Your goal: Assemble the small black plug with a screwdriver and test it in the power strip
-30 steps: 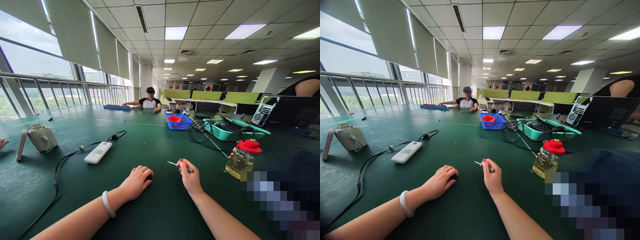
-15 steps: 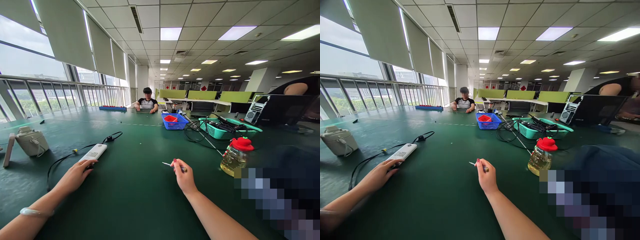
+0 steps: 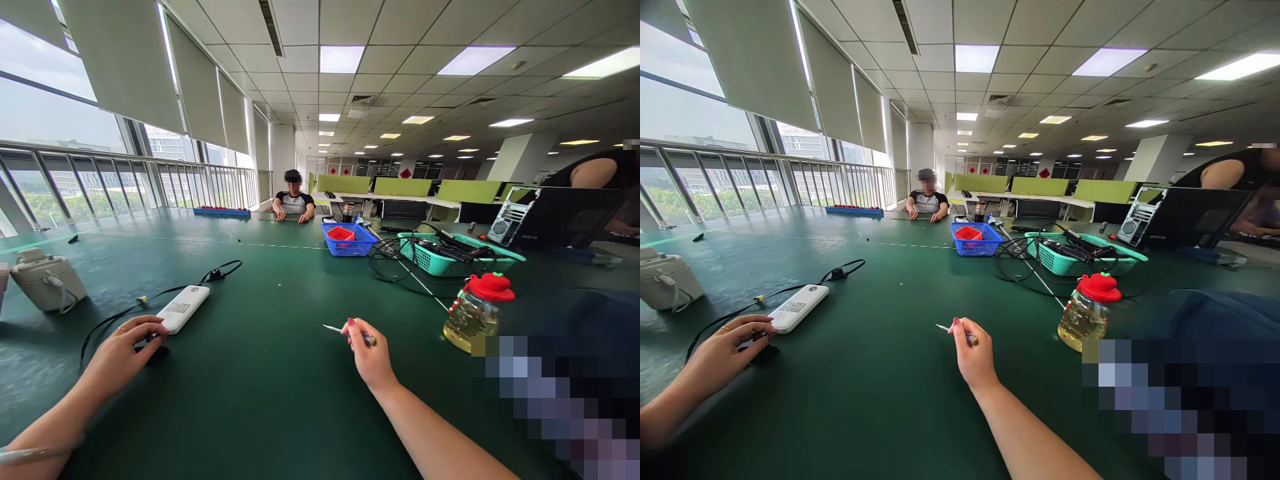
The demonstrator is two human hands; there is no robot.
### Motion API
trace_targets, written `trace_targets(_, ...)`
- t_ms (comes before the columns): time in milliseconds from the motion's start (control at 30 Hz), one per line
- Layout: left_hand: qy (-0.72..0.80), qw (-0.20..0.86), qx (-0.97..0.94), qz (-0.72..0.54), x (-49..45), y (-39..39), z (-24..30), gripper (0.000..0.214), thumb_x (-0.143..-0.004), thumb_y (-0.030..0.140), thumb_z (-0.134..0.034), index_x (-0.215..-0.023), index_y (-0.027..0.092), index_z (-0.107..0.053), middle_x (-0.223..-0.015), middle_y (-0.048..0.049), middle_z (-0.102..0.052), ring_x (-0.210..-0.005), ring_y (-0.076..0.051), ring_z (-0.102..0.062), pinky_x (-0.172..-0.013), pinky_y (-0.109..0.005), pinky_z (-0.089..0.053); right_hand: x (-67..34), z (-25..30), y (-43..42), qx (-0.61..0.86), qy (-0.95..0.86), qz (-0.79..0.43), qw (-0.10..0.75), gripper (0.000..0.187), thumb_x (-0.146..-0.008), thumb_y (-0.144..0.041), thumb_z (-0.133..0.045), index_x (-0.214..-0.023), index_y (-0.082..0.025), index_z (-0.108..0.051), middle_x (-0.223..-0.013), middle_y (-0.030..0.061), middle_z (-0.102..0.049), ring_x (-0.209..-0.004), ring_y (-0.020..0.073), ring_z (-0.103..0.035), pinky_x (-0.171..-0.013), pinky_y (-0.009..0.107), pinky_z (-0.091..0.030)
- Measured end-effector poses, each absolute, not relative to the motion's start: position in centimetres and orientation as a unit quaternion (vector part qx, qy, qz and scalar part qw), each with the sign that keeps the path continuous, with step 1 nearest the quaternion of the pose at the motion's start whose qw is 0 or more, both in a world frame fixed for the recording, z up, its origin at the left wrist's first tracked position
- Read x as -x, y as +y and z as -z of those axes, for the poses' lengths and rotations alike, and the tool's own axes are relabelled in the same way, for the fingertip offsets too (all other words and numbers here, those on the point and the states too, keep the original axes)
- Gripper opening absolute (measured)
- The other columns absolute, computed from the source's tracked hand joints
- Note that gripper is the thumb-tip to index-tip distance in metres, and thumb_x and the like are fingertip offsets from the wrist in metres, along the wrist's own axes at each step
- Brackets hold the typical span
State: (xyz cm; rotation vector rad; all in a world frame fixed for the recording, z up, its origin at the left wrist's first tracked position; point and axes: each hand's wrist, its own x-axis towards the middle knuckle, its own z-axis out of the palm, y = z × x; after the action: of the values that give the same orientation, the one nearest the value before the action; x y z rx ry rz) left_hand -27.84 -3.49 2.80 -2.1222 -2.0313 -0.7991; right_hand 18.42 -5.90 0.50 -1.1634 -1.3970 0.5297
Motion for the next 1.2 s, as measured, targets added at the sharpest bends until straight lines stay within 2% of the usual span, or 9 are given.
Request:
trace_targets(200, -0.654, 0.012, 0.695, 0.299, 28.2, -3.5, -2.7, 0.045, -0.076, 0.057, -0.047, -0.1, 0.024, -0.065, -0.12, -0.0046, -0.065, -0.109, -0.025, -0.06, -0.091, -0.031, -0.05, -18.5, -0.3, -5.8, 0.503, -0.596, -0.227, 0.583, 0.047, -0.092, -0.056, -0.043, -0.065, -0.021, -0.058, -0.056, -0.0012, -0.045, -0.053, 0.0138, -0.044, -0.049, 0.025, -0.036)
trace_targets(300, -0.656, -0.012, 0.684, 0.32, 28.8, -3.4, -2.6, 0.058, -0.073, 0.065, -0.05, -0.109, 0.021, -0.063, -0.121, -0.0062, -0.065, -0.11, -0.026, -0.061, -0.095, -0.033, -0.049, -18.6, -0.2, -5.8, 0.501, -0.597, -0.226, 0.584, 0.046, -0.092, -0.055, -0.043, -0.066, -0.02, -0.058, -0.057, -0.0014, -0.045, -0.054, 0.0137, -0.045, -0.05, 0.025, -0.037)
trace_targets(433, -0.656, -0.118, 0.664, 0.339, 30.2, -3.5, -2.4, 0.077, -0.068, 0.075, -0.054, -0.118, 0.017, -0.061, -0.123, -0.0081, -0.066, -0.106, -0.026, -0.065, -0.094, -0.032, -0.052, -18.6, -0.2, -5.8, 0.503, -0.598, -0.227, 0.581, 0.046, -0.093, -0.055, -0.043, -0.066, -0.02, -0.058, -0.056, -0.002, -0.044, -0.053, 0.0132, -0.044, -0.05, 0.025, -0.036)
trace_targets(567, -0.632, -0.167, 0.686, 0.319, 30.8, -3.9, -2.6, 0.082, -0.063, 0.082, -0.055, -0.113, 0.018, -0.066, -0.123, -0.0092, -0.067, -0.112, -0.028, -0.062, -0.099, -0.036, -0.048, -18.5, -0.3, -5.9, 0.503, -0.599, -0.225, 0.581, 0.047, -0.092, -0.055, -0.043, -0.066, -0.02, -0.058, -0.056, -0.0017, -0.046, -0.053, 0.0133, -0.045, -0.05, 0.024, -0.036)
trace_targets(833, -0.625, -0.131, 0.722, 0.266, 30.2, -4.2, -3.3, 0.07, -0.067, 0.079, -0.053, -0.105, 0.024, -0.073, -0.12, -0.0039, -0.069, -0.118, -0.029, -0.059, -0.106, -0.039, -0.043, -18.4, -0.4, -6.0, 0.499, -0.599, -0.226, 0.584, 0.045, -0.092, -0.054, -0.044, -0.066, -0.02, -0.058, -0.055, -0.0018, -0.045, -0.052, 0.013, -0.043, -0.049, 0.024, -0.036)
trace_targets(1200, -0.637, -0.122, 0.717, 0.254, 29.7, -4.3, -4.1, 0.072, -0.061, 0.083, -0.05, -0.097, 0.027, -0.076, -0.115, -0.0034, -0.072, -0.116, -0.03, -0.06, -0.106, -0.042, -0.042, -18.4, -0.3, -6.0, 0.503, -0.598, -0.233, 0.579, 0.046, -0.092, -0.055, -0.043, -0.066, -0.021, -0.058, -0.056, -0.0016, -0.046, -0.052, 0.0133, -0.044, -0.049, 0.025, -0.036)
